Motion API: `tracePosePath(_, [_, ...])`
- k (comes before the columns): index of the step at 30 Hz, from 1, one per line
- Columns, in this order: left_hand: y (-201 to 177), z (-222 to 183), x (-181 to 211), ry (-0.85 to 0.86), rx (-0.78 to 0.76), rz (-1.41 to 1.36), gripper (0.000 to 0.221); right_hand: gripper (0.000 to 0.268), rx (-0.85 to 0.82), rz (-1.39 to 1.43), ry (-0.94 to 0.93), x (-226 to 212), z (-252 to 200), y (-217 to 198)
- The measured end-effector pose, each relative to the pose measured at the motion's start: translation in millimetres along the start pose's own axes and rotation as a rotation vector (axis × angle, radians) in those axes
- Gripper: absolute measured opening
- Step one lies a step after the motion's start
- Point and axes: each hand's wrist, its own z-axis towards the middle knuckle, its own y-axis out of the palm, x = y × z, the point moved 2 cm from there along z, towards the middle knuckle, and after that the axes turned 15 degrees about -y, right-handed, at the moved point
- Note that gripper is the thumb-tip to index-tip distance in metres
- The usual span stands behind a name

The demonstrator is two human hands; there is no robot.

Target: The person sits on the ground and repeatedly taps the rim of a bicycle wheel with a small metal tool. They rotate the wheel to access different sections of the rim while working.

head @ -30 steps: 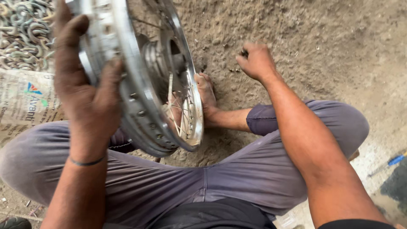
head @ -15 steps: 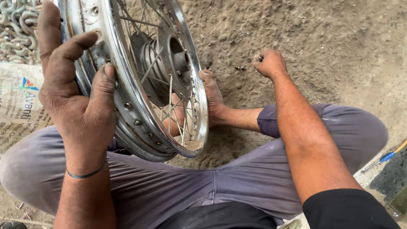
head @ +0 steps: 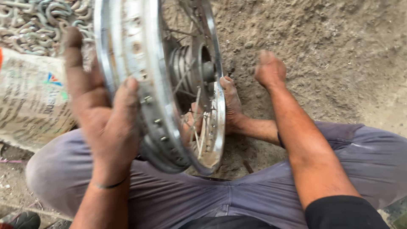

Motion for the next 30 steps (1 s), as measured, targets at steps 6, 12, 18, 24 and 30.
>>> tracePosePath(6, [15,0,0,-0.017,-0.027,-0.167,0.043,0.031,0.22,0.156,-0.064,-43,37,-87])
tracePosePath(12, [16,-13,-30,-0.113,-0.207,-0.386,0.021,0.024,0.392,0.776,-0.174,-173,-22,-222])
tracePosePath(18, [12,-17,-31,-0.08,-0.109,-0.266,0.025,0.014,0.479,1.478,-0.245,-280,-73,-245])
tracePosePath(24, [-2,-8,-54,-0.139,-0.147,-0.274,0.029,0.014,0.577,1.577,-0.12,-309,-57,-206])
tracePosePath(30, [-3,10,-64,-0.207,-0.222,-0.345,0.03,0.018,0.406,1.621,-0.041,-307,-46,-197])
